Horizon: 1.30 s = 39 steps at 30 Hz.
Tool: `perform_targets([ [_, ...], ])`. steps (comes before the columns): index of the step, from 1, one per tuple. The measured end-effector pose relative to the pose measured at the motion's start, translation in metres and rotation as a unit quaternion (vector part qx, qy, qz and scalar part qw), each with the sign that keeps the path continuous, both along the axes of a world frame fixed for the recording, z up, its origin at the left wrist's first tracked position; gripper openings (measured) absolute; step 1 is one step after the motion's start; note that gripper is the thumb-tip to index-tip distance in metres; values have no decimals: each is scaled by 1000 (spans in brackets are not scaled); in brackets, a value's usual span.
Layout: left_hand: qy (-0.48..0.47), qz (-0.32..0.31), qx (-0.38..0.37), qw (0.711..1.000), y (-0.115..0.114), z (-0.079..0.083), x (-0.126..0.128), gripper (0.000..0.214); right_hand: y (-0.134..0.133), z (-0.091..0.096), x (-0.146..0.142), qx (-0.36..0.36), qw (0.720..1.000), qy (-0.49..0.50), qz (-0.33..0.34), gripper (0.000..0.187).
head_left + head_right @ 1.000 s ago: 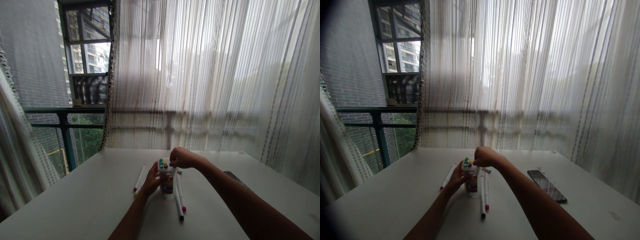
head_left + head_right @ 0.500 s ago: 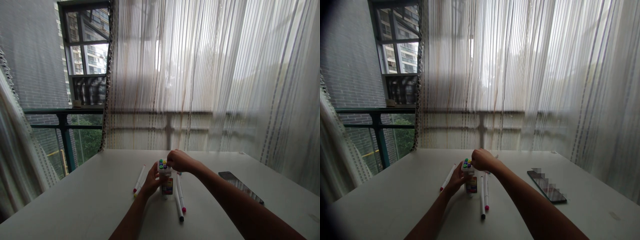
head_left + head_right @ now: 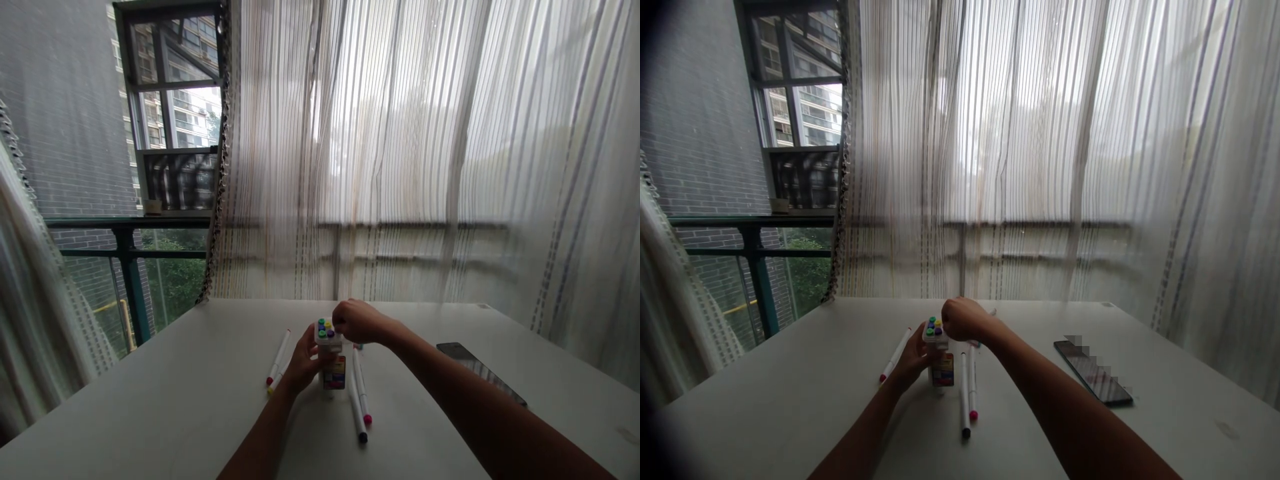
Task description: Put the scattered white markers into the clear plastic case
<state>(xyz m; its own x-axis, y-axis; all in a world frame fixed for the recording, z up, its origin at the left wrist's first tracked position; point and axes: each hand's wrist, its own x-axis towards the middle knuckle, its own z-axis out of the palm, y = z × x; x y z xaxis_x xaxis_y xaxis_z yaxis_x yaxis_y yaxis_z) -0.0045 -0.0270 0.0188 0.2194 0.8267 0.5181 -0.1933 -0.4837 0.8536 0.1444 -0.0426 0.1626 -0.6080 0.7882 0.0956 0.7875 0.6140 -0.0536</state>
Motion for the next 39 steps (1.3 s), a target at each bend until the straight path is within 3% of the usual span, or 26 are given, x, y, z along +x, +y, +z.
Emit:
perform_targets([
  [6, 2, 0, 0, 1000, -3, 2, 2, 49, -4, 7, -1, 6, 1000, -6, 1, 22],
  [39, -2, 6, -1, 1000, -3, 1, 1, 49, -7, -4, -3, -9, 999, 34, 31, 21],
])
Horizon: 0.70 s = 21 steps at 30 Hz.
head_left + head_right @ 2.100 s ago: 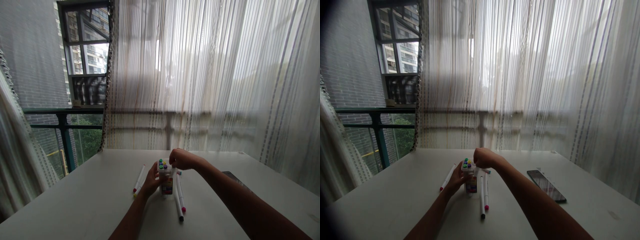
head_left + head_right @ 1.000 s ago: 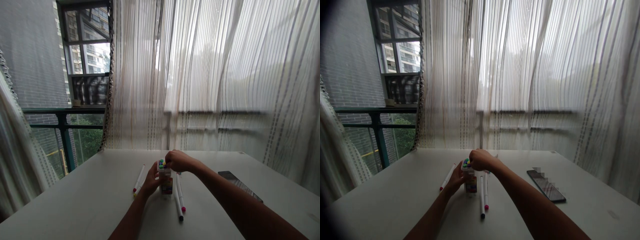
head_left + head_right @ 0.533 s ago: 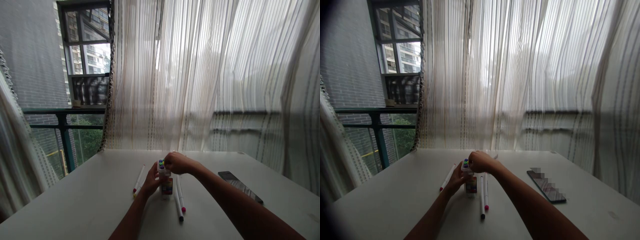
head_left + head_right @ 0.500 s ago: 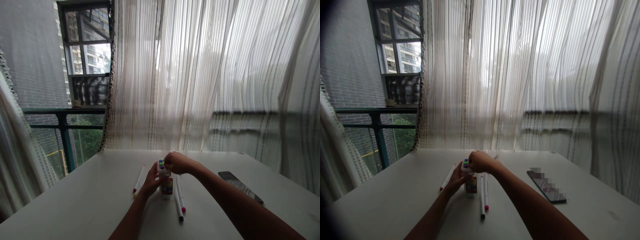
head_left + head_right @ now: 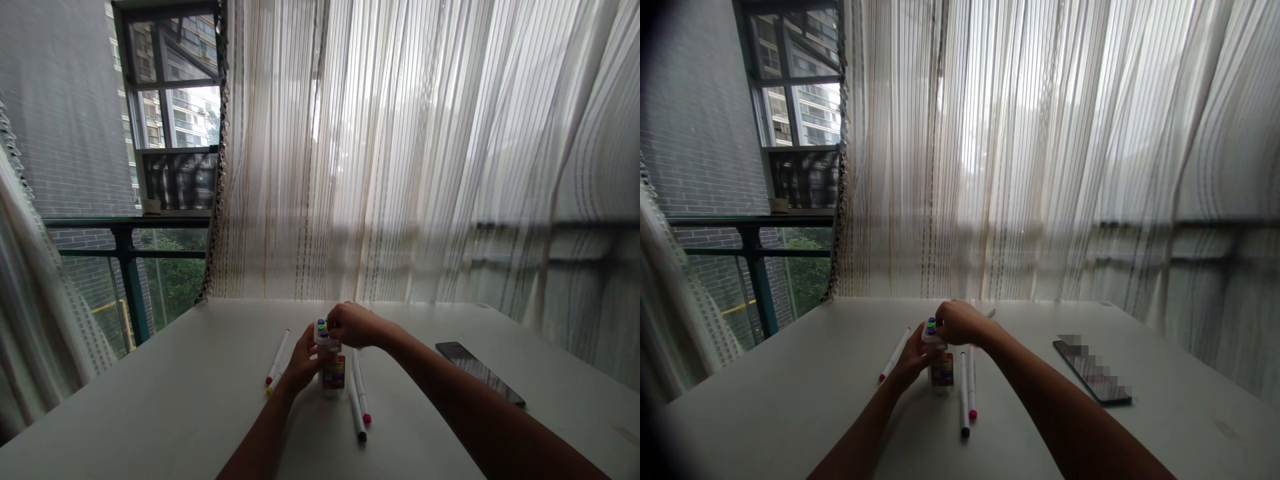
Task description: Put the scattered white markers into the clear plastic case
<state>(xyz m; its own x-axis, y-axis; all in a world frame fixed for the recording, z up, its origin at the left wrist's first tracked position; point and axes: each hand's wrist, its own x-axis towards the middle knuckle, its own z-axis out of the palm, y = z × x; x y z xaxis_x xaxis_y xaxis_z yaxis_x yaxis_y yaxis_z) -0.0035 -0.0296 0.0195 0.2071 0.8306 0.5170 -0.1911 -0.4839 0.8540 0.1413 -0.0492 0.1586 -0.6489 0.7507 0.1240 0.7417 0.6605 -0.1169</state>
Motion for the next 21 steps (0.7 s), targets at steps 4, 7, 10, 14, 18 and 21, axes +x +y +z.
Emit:
perform_targets([
  [4, -3, 2, -5, 1000, 0, 0, 1, 51, 1, -2, -1, 18, 1000, 8, -4, 19],
  [7, -6, -2, -6, 1000, 0, -1, 1, 54, 1, -1, -1, 20, 1000, 19, -5, 20],
  [10, -8, -8, -6, 1000, 1, -1, 1, 55, 1, -1, -2, 21, 999, 23, -5, 21],
  [14, -10, -15, -2, 1000, 1, -1, 0, 51, 1, -3, -4, 21, 1000, 18, -2, 20],
  [18, -11, -17, 0, 1000, 0, -1, 0, 49, 1, -3, -4, 20, 1000, 22, 1, 20],
  [21, -10, -15, 1, 1000, 0, -1, 0, 47, 1, -2, -2, 13, 999, 33, -1, 21],
])
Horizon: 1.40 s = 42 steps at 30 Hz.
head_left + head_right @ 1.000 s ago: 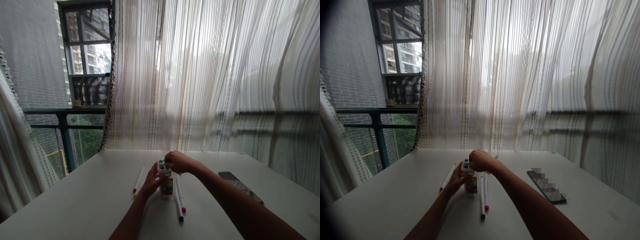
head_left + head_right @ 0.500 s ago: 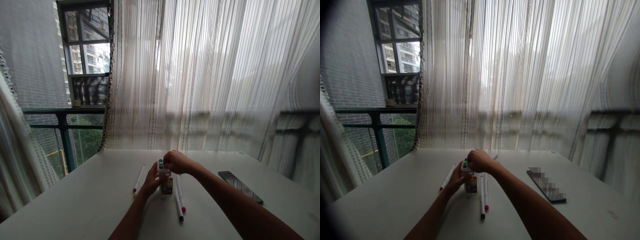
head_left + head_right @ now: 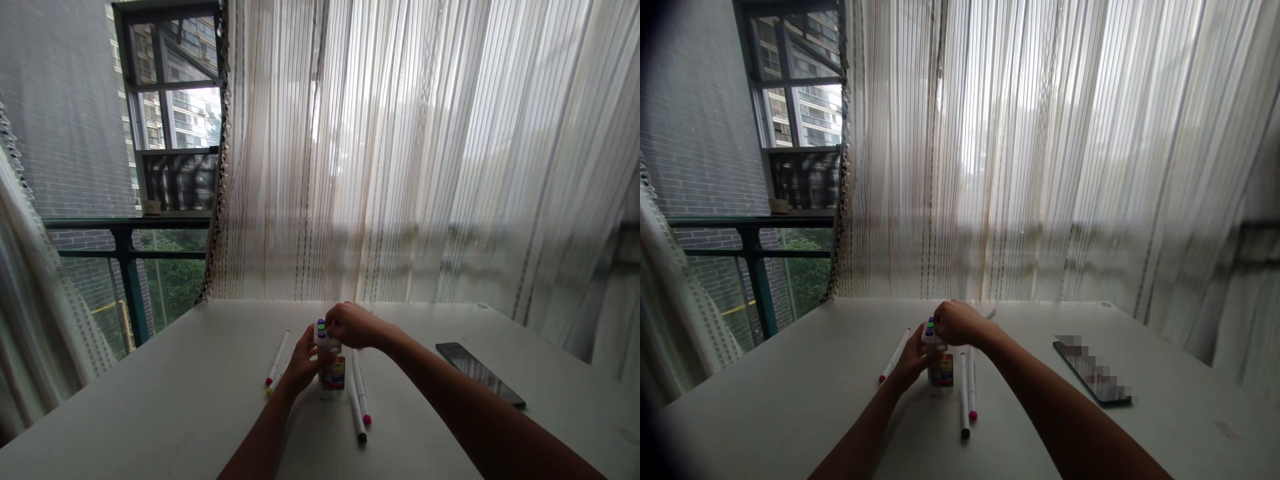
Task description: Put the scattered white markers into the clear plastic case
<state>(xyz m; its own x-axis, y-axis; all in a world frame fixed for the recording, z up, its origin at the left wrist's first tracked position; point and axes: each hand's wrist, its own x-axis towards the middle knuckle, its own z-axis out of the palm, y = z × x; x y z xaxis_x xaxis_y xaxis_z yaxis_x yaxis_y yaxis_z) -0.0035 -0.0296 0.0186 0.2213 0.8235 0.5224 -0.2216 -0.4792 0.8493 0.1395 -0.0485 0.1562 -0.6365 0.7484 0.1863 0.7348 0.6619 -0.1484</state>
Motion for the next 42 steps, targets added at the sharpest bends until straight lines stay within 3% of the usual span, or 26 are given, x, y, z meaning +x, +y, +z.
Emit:
perform_targets([
  [15, 6, -7, 7, 1000, 0, 0, 0, 45, 0, 2, 6, 2, 998, 51, -20, 22],
  [23, 10, -2, 5, 1000, -3, 2, 1, 47, 5, -4, 19, 47, 992, 86, -86, 24],
  [29, 17, -6, 3, 1000, -3, 2, 0, 48, 18, -37, 36, 61, 979, 65, -181, 29],
  [37, 17, -11, 1, 1000, -1, 0, -1, 50, 12, -109, 38, -22, 980, -62, -186, 25],
  [42, 11, -8, 1, 1000, -1, -1, 0, 50, 12, -121, 36, -48, 976, -87, -193, 34],
])
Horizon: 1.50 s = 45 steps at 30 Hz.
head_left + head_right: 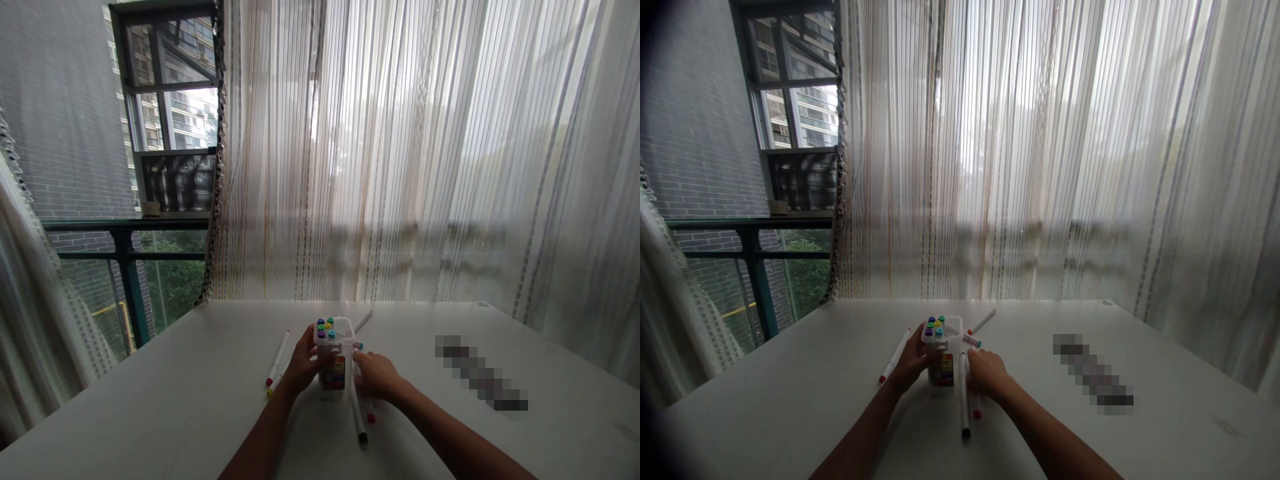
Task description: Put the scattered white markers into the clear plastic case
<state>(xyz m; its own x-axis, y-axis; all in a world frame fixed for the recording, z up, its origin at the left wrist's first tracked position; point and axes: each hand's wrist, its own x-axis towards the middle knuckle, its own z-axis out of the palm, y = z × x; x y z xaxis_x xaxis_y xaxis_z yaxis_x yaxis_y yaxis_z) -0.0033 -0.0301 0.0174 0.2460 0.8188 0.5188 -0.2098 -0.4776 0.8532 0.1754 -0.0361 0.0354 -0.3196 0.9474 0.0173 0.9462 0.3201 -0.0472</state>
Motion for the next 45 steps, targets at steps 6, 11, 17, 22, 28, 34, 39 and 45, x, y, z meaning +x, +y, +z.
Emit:
perform_targets([
  [6, 4, -1, 0, 1000, -1, 2, 0, 47, 1, 0, 2, -34, 999, -2, -11, 59],
  [11, 6, 4, -2, 1000, -3, 4, 0, 47, 2, 5, 5, -31, 999, 15, -30, 56],
  [17, 5, 6, -4, 1000, -4, 6, 0, 49, 12, 51, 18, 64, 993, 78, -67, 22],
  [22, 3, 6, -9, 1000, -2, 5, -1, 48, 9, 116, 20, 187, 963, 184, -60, 38],
  [28, 0, 3, -7, 1000, -2, 5, 0, 49, -5, 146, -1, 202, 874, 428, 106, 19],
  [34, -6, -1, -5, 1000, -4, 6, 1, 55, -1, 125, -17, 168, 916, 357, 73, 24],
  [39, -8, 0, -8, 1000, -4, 7, 1, 56, 3, 112, -22, 135, 941, 300, 78, 14],
  [45, -5, 2, -12, 1000, -5, 8, 1, 57, 3, 108, -28, 132, 960, 224, 101, 10],
])
